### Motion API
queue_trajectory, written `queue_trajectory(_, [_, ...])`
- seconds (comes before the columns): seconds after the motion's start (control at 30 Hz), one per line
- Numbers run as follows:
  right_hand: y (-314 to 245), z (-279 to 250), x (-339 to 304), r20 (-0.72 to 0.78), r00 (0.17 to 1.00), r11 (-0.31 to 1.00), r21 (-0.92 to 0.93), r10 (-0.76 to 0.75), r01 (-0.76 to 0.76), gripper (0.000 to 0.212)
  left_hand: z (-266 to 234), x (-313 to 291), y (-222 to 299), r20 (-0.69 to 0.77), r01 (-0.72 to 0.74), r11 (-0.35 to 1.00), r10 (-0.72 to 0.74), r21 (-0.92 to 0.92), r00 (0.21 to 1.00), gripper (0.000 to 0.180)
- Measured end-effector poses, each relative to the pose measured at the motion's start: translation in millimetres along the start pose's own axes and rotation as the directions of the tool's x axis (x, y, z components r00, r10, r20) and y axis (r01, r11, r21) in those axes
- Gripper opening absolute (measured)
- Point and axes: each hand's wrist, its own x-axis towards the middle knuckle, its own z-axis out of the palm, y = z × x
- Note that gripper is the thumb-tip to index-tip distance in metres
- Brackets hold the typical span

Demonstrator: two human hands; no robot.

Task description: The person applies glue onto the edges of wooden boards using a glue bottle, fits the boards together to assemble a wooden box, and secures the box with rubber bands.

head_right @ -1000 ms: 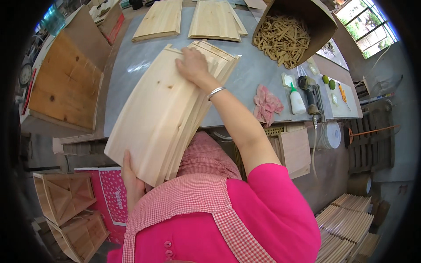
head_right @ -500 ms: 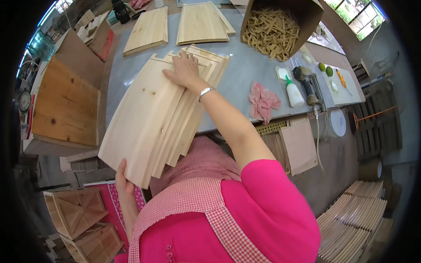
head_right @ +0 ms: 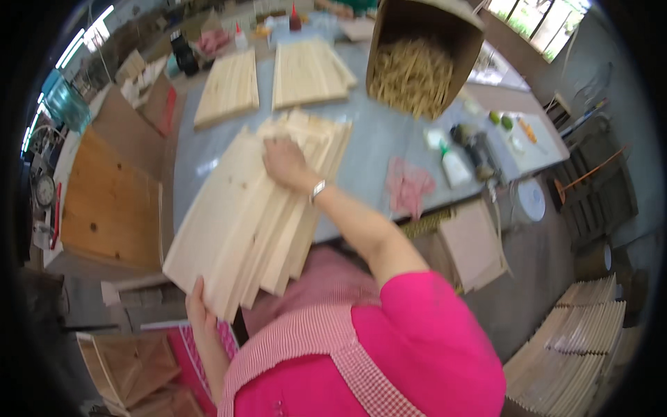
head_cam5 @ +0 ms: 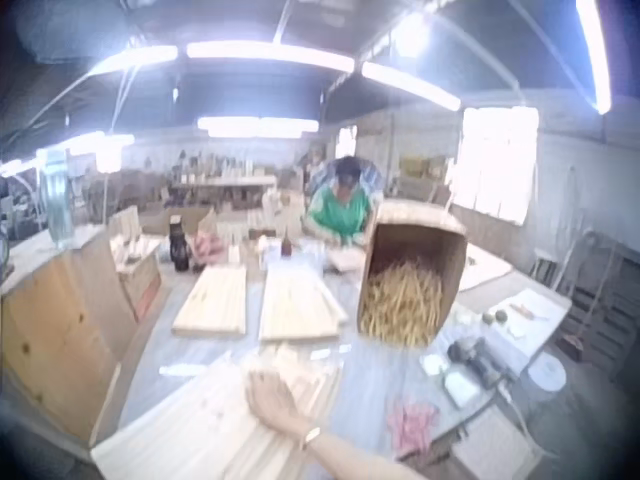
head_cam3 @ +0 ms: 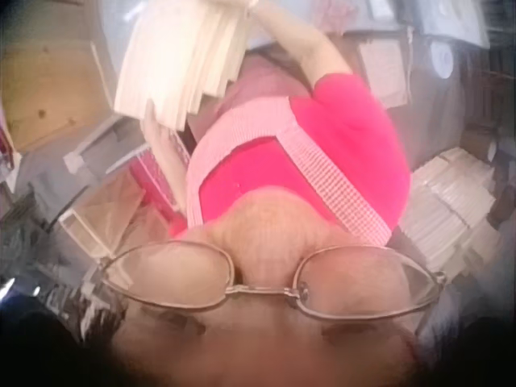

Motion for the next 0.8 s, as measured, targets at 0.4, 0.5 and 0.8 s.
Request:
queue_trajectory(0.4, [0.7,-5.1,-5.3,-0.103,0.994,0.999,-0.027,-0.040,0.037,0.030,10.0,1.2,4.7,0.017,0.058,0.998,-0.059,0.019,0.998,0.059])
queue_trajectory(0.5, [5.9,-6.8,-7.6,-0.121,0.992,0.999,-0.027,-0.042,0.039,0.028,14.5,0.5,3.3,0.028,0.051,0.999,-0.052,0.018,0.998,0.059])
queue_trajectory(0.8, [6.1,0.2,-6.1,-0.148,0.987,0.996,-0.073,-0.059,0.048,0.027,3.3,5.8,-0.7,-0.002,0.091,0.996,-0.091,-0.026,0.996,0.055])
